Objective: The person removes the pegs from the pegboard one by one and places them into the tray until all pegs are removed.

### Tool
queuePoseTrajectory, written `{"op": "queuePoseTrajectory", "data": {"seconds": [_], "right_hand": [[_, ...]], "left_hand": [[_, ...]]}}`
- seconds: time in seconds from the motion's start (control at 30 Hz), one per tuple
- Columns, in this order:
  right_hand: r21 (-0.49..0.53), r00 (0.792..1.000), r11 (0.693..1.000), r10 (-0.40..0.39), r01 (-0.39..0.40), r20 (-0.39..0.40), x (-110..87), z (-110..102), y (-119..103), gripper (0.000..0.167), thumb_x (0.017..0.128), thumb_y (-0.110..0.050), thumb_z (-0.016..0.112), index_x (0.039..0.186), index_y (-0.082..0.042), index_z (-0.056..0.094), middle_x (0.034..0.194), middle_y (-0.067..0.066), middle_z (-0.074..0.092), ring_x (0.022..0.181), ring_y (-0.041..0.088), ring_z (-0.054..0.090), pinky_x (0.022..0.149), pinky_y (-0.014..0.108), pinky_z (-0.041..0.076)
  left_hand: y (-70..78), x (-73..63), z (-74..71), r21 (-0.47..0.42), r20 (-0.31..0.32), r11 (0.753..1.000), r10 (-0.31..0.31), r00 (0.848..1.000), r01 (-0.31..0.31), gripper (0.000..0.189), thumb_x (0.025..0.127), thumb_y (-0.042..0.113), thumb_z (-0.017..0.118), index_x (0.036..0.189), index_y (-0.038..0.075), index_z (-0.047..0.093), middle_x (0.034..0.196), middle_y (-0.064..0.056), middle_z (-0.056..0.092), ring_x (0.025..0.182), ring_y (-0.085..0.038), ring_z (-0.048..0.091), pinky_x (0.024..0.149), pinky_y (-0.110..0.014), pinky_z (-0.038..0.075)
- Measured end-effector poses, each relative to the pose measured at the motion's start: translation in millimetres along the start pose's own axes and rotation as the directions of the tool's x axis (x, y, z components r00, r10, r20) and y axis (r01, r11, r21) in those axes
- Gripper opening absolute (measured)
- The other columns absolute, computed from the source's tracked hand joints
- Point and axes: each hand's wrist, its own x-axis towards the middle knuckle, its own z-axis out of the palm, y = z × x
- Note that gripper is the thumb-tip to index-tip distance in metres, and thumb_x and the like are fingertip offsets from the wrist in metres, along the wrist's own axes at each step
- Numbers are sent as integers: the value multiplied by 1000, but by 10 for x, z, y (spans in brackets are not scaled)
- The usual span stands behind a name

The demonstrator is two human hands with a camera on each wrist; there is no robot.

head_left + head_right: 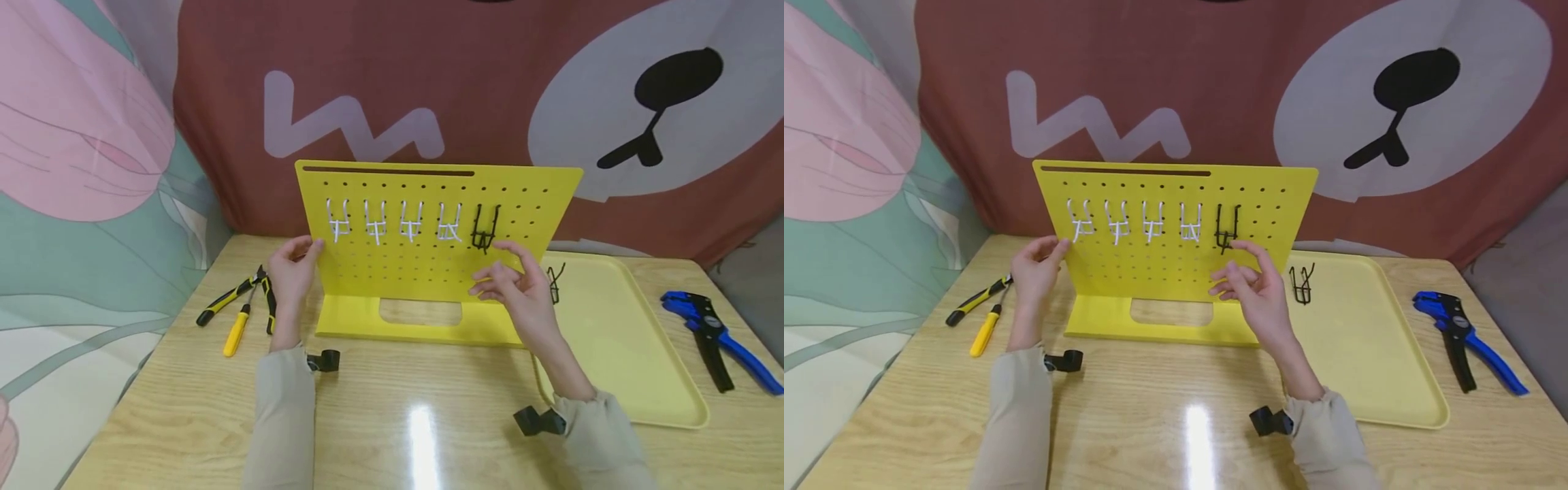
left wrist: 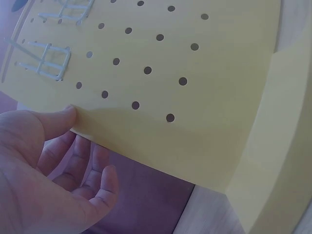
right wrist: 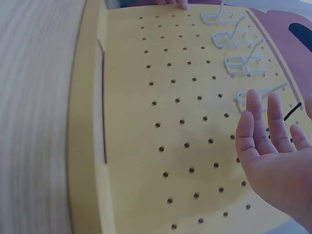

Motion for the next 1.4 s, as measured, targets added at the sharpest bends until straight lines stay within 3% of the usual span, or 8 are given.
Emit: {"op": "queuePoseTrajectory", "data": {"seconds": [0.4, 0.67, 0.9, 1.17, 1.4], "right_hand": [[10, 1000, 1000, 9, -9, -25, 164, 80, -18, 40, 99, -12, 52, 132, 8, 40, 85, 8, 68, 73, 19, 67, 67, 29, 56], [-142, 999, 990, -23, 18, -35, 226, 54, -15, 31, 98, -11, 55, 115, 15, 53, 90, 9, 68, 74, 17, 66, 65, 28, 55], [-170, 999, 985, -21, 15, -33, 241, 41, -26, 28, 97, -9, 57, 108, 16, 57, 94, 17, 67, 77, 17, 65, 66, 29, 55], [-203, 1000, 979, -15, 11, -17, 255, 28, -64, 27, 97, -11, 58, 107, 14, 60, 93, 3, 69, 81, 17, 64, 67, 24, 53], [-319, 996, 946, -69, 51, -48, 229, 28, -83, 21, 95, -6, 59, 105, 13, 63, 85, -6, 67, 70, 13, 60, 64, 23, 51]], "left_hand": [[-20, 8, 13, -22, -19, 1000, 9, 1000, -9, 23, 85, 14, 74, 100, -3, 71, 90, -10, 66, 78, -6, 56, 70, -18, 46], [-19, 20, 23, -32, -20, 999, 14, 1000, -15, 23, 85, 14, 74, 99, -3, 71, 88, -9, 66, 76, -5, 56, 71, -19, 46], [-14, 24, 17, -33, -21, 999, -1, 1000, 1, 23, 85, 13, 74, 100, -3, 71, 87, -7, 66, 77, -7, 56, 71, -19, 46], [2, 32, 8, -36, -23, 999, 19, 1000, -19, 24, 85, 13, 74, 100, -4, 71, 85, -6, 66, 75, -4, 56, 71, -19, 46], [-3, 24, 16, -10, -26, 999, 39, 999, -39, 22, 85, 13, 74, 98, -5, 71, 85, -10, 67, 72, -2, 55, 69, -18, 45]]}}
